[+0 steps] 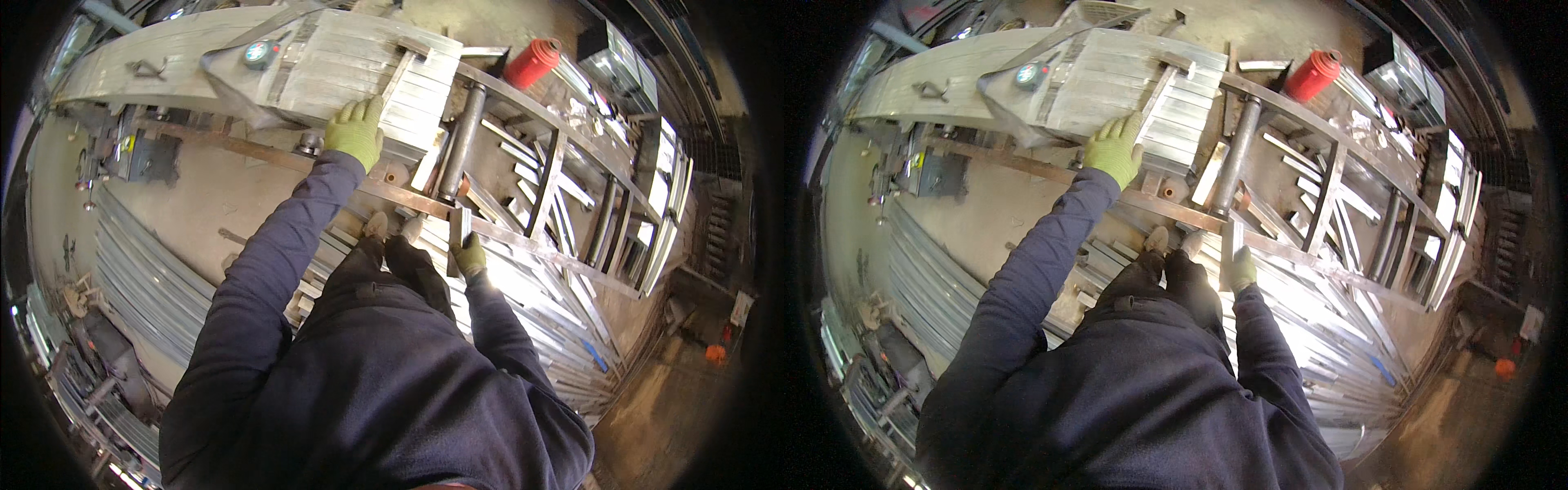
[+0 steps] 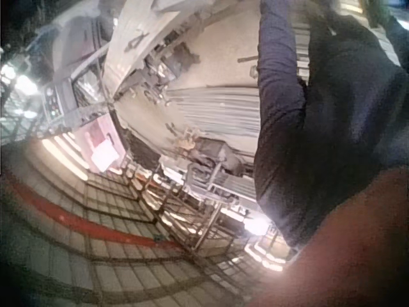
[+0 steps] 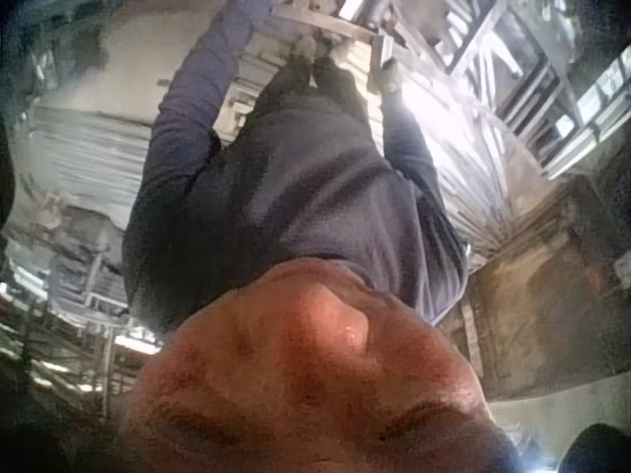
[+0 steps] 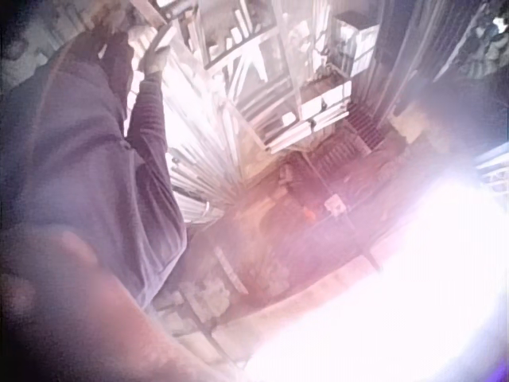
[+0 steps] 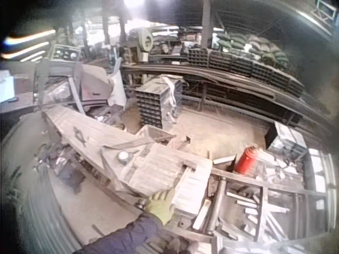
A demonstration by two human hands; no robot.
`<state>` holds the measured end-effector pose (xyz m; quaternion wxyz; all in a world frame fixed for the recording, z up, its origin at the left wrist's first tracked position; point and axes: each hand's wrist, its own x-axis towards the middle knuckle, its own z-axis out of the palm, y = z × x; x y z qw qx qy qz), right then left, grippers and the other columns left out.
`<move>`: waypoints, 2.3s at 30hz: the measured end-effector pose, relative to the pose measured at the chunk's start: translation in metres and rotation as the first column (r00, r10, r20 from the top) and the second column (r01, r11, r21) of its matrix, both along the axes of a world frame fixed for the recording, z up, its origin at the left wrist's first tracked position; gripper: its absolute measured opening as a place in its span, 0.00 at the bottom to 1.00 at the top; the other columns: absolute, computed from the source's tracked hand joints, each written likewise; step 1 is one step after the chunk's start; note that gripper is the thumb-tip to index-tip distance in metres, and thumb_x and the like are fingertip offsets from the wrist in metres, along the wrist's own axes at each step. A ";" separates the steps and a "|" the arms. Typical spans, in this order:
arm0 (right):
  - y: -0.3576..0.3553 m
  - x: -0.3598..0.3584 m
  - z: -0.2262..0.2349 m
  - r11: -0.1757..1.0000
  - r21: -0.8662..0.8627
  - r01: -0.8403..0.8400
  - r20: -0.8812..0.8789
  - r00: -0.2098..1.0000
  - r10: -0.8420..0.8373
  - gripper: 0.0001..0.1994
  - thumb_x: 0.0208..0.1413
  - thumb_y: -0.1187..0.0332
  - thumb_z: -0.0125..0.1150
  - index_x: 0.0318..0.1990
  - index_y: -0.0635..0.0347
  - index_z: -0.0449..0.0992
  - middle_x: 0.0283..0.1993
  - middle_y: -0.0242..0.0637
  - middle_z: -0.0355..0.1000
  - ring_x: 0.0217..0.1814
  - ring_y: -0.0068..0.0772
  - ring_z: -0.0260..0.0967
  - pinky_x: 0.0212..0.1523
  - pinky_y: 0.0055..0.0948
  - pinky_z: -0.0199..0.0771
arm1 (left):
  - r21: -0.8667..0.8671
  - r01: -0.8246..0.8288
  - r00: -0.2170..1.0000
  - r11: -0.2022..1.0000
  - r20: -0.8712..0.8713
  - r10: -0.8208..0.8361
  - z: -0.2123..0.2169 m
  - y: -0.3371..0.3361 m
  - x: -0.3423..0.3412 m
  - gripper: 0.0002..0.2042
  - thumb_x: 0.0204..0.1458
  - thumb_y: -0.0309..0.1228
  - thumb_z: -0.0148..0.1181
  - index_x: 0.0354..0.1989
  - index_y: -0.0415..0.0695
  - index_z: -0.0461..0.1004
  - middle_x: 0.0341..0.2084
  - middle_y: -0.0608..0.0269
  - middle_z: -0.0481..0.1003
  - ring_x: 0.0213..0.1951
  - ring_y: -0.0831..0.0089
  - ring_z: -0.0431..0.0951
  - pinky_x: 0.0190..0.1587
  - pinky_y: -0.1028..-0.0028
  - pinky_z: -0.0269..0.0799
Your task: The person handles a stack of metal sheets, places one on a workbench, and uses a tape measure to measure its length. The person then walks through the workshop and returns to the workbench.
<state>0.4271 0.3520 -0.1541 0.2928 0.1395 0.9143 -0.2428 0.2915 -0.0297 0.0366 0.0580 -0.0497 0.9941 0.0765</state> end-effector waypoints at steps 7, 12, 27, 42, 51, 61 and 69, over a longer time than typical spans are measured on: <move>0.030 -0.001 -0.003 0.968 -0.216 -0.129 0.004 0.991 0.133 0.26 0.55 0.64 0.67 0.58 0.66 0.67 0.52 0.52 0.78 0.54 0.48 0.77 0.54 0.41 0.74 | -0.050 -0.173 0.984 0.984 -0.054 0.170 -0.011 -0.038 0.043 0.26 0.60 0.39 0.57 0.67 0.54 0.62 0.46 0.52 0.77 0.44 0.50 0.80 0.46 0.52 0.77; 0.043 -0.015 0.002 0.936 -0.206 -0.286 0.053 0.952 0.302 0.27 0.54 0.59 0.70 0.55 0.69 0.73 0.50 0.53 0.78 0.52 0.49 0.77 0.54 0.39 0.74 | 0.226 -0.376 0.926 0.899 0.067 0.371 -0.022 -0.033 0.064 0.19 0.59 0.44 0.59 0.54 0.51 0.67 0.39 0.45 0.80 0.43 0.44 0.80 0.44 0.49 0.76; -0.084 -0.056 0.097 0.625 -0.444 -0.642 -0.060 0.718 0.694 0.29 0.60 0.51 0.66 0.60 0.68 0.75 0.55 0.52 0.78 0.56 0.47 0.76 0.57 0.37 0.72 | 0.632 -0.381 0.909 0.675 0.122 0.399 0.020 -0.017 0.224 0.17 0.62 0.46 0.57 0.43 0.42 0.73 0.37 0.42 0.78 0.43 0.43 0.78 0.45 0.53 0.73; -0.344 -0.003 -0.001 -0.029 -0.405 -0.914 -0.042 -0.013 0.999 0.18 0.65 0.62 0.52 0.56 0.60 0.78 0.55 0.49 0.78 0.60 0.50 0.74 0.60 0.41 0.72 | 0.458 -0.851 0.498 0.258 0.547 0.673 -0.100 -0.178 0.521 0.23 0.57 0.51 0.58 0.39 0.39 0.74 0.31 0.46 0.78 0.36 0.50 0.80 0.39 0.56 0.73; -0.609 0.005 -0.043 0.437 -0.877 -0.200 0.228 0.628 0.744 0.14 0.62 0.65 0.63 0.51 0.61 0.76 0.48 0.44 0.78 0.50 0.43 0.77 0.51 0.39 0.78 | 0.102 -0.902 -0.175 -0.418 0.801 0.573 -0.159 -0.279 0.669 0.20 0.58 0.45 0.60 0.37 0.35 0.76 0.23 0.56 0.78 0.20 0.62 0.80 0.22 0.63 0.78; -0.712 -0.002 0.134 0.418 -0.891 -0.180 0.118 0.796 0.594 0.21 0.67 0.60 0.62 0.61 0.62 0.74 0.50 0.38 0.79 0.47 0.31 0.77 0.48 0.28 0.78 | 0.469 -0.697 -0.102 -0.543 0.685 0.722 -0.158 -0.393 0.618 0.12 0.60 0.40 0.59 0.34 0.44 0.71 0.18 0.63 0.71 0.16 0.69 0.73 0.18 0.66 0.72; -0.694 -0.196 0.268 0.530 -0.596 -0.603 -0.739 0.671 -0.068 0.21 0.67 0.65 0.60 0.65 0.62 0.72 0.60 0.46 0.76 0.60 0.37 0.75 0.59 0.32 0.75 | 0.773 -0.627 0.242 0.091 0.082 0.967 -0.095 -0.528 0.445 0.10 0.60 0.36 0.61 0.41 0.42 0.76 0.23 0.61 0.76 0.25 0.70 0.76 0.29 0.69 0.72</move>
